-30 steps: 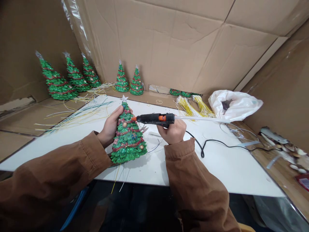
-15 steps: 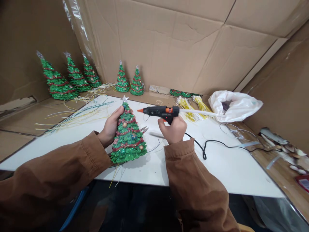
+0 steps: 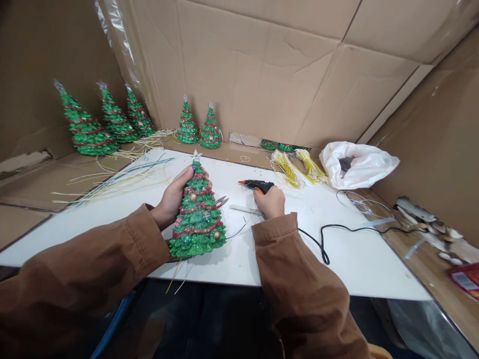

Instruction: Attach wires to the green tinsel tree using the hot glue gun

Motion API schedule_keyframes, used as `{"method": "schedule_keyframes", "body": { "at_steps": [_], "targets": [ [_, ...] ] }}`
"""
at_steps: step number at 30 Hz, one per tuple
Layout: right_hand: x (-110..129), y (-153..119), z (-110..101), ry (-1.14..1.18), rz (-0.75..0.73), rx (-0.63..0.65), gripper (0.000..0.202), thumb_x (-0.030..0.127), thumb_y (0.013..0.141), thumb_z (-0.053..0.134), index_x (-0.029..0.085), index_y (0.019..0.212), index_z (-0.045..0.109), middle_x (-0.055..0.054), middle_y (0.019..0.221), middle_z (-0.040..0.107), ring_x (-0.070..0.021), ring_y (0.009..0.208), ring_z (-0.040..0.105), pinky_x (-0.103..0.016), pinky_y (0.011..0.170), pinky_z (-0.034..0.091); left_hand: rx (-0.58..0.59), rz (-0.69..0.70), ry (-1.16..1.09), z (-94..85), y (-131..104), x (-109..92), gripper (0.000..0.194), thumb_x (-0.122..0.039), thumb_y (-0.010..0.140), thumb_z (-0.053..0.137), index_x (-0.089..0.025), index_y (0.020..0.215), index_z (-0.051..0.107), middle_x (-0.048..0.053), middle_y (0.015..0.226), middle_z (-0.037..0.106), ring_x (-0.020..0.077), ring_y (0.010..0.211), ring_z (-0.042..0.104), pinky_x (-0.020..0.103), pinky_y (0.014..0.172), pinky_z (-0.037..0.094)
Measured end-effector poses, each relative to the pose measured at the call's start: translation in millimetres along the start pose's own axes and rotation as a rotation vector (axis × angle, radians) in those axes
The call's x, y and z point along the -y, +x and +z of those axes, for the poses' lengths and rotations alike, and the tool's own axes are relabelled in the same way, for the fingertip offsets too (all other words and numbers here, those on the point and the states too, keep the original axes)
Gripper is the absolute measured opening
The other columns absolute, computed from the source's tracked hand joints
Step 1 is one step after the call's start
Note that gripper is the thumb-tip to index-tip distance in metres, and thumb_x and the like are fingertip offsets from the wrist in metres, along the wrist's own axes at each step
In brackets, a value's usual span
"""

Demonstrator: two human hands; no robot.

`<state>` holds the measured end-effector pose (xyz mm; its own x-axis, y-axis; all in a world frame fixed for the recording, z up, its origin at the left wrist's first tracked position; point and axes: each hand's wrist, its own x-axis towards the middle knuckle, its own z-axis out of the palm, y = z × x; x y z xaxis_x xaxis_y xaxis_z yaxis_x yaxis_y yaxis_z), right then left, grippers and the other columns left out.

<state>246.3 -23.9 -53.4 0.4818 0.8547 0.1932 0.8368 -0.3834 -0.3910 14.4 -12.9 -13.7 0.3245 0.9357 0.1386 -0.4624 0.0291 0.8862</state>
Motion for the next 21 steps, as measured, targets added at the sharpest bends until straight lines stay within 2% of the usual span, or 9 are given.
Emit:
{"method": "schedule_keyframes", "body": {
  "at_steps": [4,6,8,10,15,18,21],
  "targets": [
    [1,2,3,-0.073,0.043,0.026,0.052,0.048,0.075,0.051,0.003,0.097,0.065,-0.023,0.09,0.068,-0.0318,0.088,0.065,-0.034,0.068,0.046,0.018,-0.102,-0.068,3.3,1,-5,0.028,-0.045,0.076,0.062,-0.019,0.082,0.051,0.0,0.073,0.061,0.0143,0.057,0.06,0.028,0.054,0.048],
    [2,1,3,-0.09,0.058,0.049,0.056,0.05,0.074,0.051,0.002,0.101,0.063,-0.024,0.093,0.067,-0.0335,0.091,0.064,-0.036,0.071,0.047,-0.001,-0.225,-0.108,4.7,2,-7,0.03,-0.048,0.078,0.058,-0.02,0.079,0.05,0.0,0.064,0.06,0.0154,0.049,0.057,0.028,0.047,0.045],
    [3,0,2,-0.105,0.064,0.056,0.059,0.051,0.075,0.05,0.0,0.104,0.06,-0.026,0.096,0.065,-0.0343,0.095,0.063,-0.038,0.076,0.047,-0.037,-0.355,-0.133,5.7,3,-10,0.033,-0.052,0.08,0.053,-0.02,0.073,0.051,-0.001,0.049,0.053,0.0149,0.039,0.051,0.028,0.04,0.041],
    [5,-2,1,-0.114,0.07,0.048,0.063,0.054,0.078,0.047,-0.001,0.107,0.059,-0.028,0.101,0.063,-0.0355,0.1,0.06,-0.04,0.081,0.045,-0.064,-0.423,-0.137,5.8,3,-12,0.038,-0.054,0.081,0.05,-0.02,0.065,0.052,-0.001,0.041,0.047,0.0144,0.035,0.048,0.028,0.038,0.041],
    [8,-4,0,-0.104,0.09,0.063,0.067,0.055,0.08,0.043,-0.003,0.112,0.056,-0.03,0.109,0.059,-0.0391,0.107,0.056,-0.044,0.088,0.043,-0.05,-0.434,-0.063,1.0,3,-12,0.036,-0.052,0.073,0.058,-0.018,0.059,0.054,0.003,0.047,0.056,0.0154,0.039,0.053,0.029,0.04,0.045],
    [7,-4,0,-0.098,0.093,0.07,0.066,0.055,0.081,0.043,-0.002,0.112,0.056,-0.03,0.109,0.059,-0.0395,0.107,0.056,-0.046,0.088,0.043,-0.022,-0.437,-0.021,-1.5,2,-11,0.03,-0.047,0.069,0.063,-0.019,0.063,0.053,0.001,0.045,0.053,0.0135,0.034,0.047,0.026,0.032,0.036],
    [7,-4,0,-0.106,0.096,0.081,0.066,0.054,0.082,0.043,-0.002,0.113,0.055,-0.029,0.11,0.058,-0.0392,0.107,0.055,-0.045,0.088,0.043,0.004,-0.361,-0.029,-1.6,0,-11,0.022,-0.036,0.068,0.066,-0.02,0.073,0.052,-0.003,0.047,0.051,0.0117,0.034,0.046,0.022,0.031,0.032]
  ]
}}
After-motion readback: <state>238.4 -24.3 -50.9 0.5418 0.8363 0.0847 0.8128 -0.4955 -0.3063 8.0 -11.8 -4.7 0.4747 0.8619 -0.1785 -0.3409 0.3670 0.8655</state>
